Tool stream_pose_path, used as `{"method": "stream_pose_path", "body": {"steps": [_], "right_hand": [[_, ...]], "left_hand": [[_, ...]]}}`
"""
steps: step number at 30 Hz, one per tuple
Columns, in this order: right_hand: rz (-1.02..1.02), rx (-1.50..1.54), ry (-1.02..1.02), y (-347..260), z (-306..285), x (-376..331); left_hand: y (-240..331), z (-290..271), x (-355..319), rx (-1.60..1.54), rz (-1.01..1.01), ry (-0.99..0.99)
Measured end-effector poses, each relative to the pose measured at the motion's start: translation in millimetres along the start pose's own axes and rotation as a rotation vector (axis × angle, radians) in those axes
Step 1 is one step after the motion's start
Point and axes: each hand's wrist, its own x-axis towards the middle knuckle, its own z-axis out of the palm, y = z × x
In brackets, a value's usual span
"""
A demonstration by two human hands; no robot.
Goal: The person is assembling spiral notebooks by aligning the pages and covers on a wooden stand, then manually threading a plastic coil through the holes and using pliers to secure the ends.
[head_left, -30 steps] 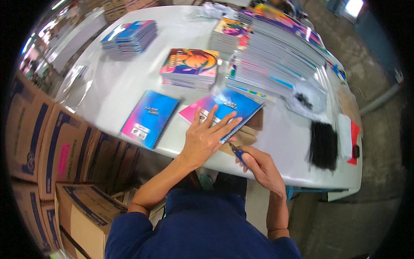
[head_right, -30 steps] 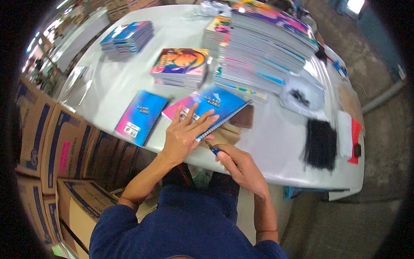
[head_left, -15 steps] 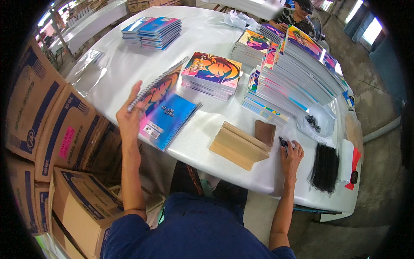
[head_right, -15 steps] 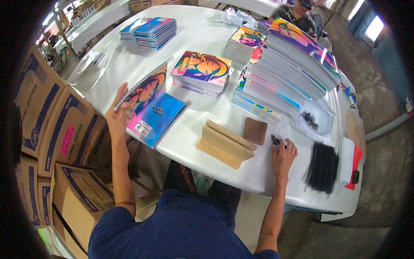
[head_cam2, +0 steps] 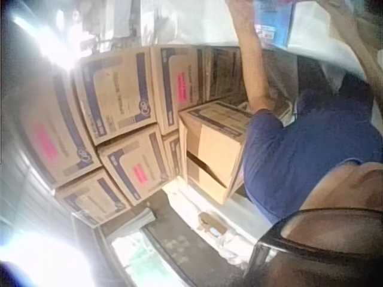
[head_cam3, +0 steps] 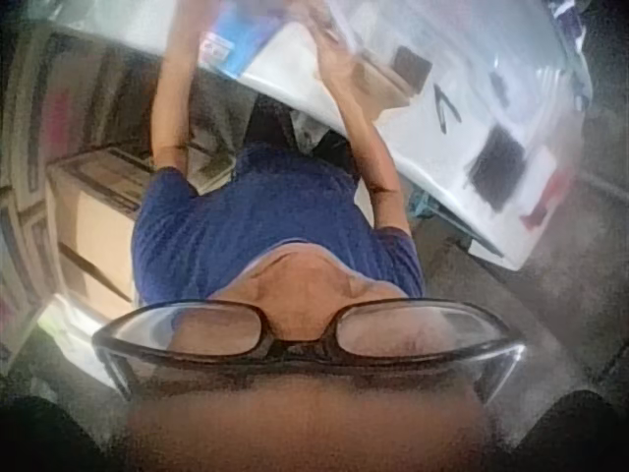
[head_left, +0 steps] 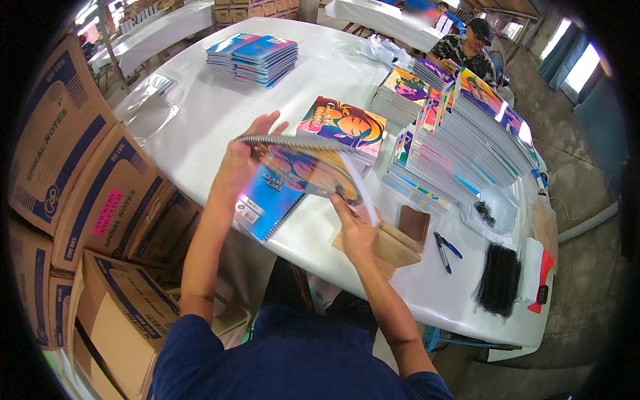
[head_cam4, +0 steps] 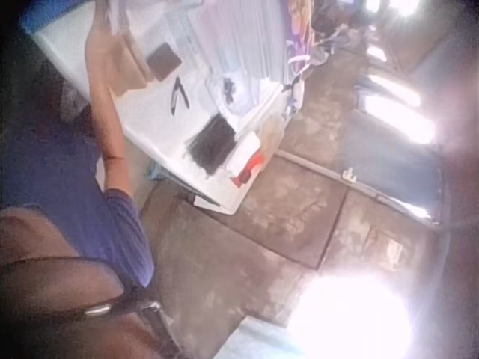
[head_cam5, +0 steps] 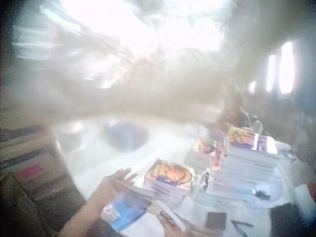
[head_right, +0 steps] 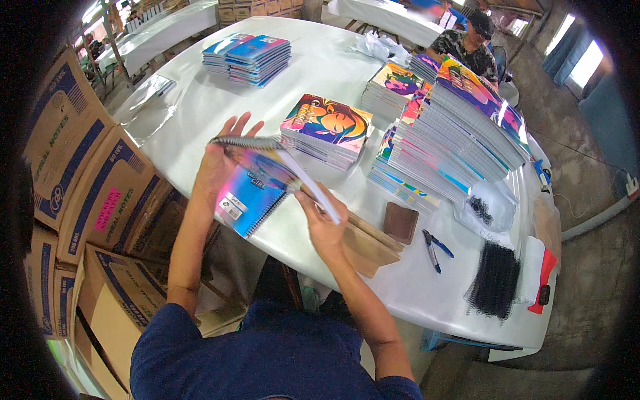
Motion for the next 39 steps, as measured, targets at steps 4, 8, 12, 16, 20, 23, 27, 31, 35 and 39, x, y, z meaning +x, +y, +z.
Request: {"method": "stream_pose_path", "body": {"steps": [4,8,12,16,20,23,27,31,35,39], "right_hand": [[-0.619,-0.307,-0.227,23.3,35.7,20.2],[-0.599,-0.886,-0.691,58.6,44.9,-5.4],[-0.425,-0.857,-0.821,54.8,22.8,-42.5],[-0.326,-0.844,-0.777,42.6,1.5,-54.5],[-0.283,-0.848,-0.713,10.7,-27.1,-65.8],[-0.213,-0.711,-0.631,-2.1,-40.4,-72.4],[-0.343,-0.662,-0.734,-28.0,-26.2,-59.6],[-0.337,-0.754,-0.721,-55.7,-49.7,-62.0],[-0.12,-0.578,-0.532,-69.3,-105.5,-63.6],[-0.077,-0.55,-0.373,-63.5,-125.8,-15.5]], "left_hand": [[37.0,-52.1,-1.4,0.466,-0.52,0.258],[26.5,-111.5,-29.6,1.031,-0.857,-0.039],[9.3,-104.5,-45.8,1.151,-0.653,-0.168],[-3.8,-107.0,-50.5,1.155,-0.597,-0.053],[-5.7,-100.5,-34.0,1.642,-0.596,-0.083],[-28.9,-10.2,9.0,1.933,-0.241,-0.055],[-101.8,31.3,72.8,1.808,0.005,-0.262],[-130.8,41.8,98.0,1.882,-0.191,-0.395],[-128.3,44.5,89.8,1.893,-0.233,-0.4],[-122.5,39.5,90.5,1.829,-0.15,-0.439]]}}
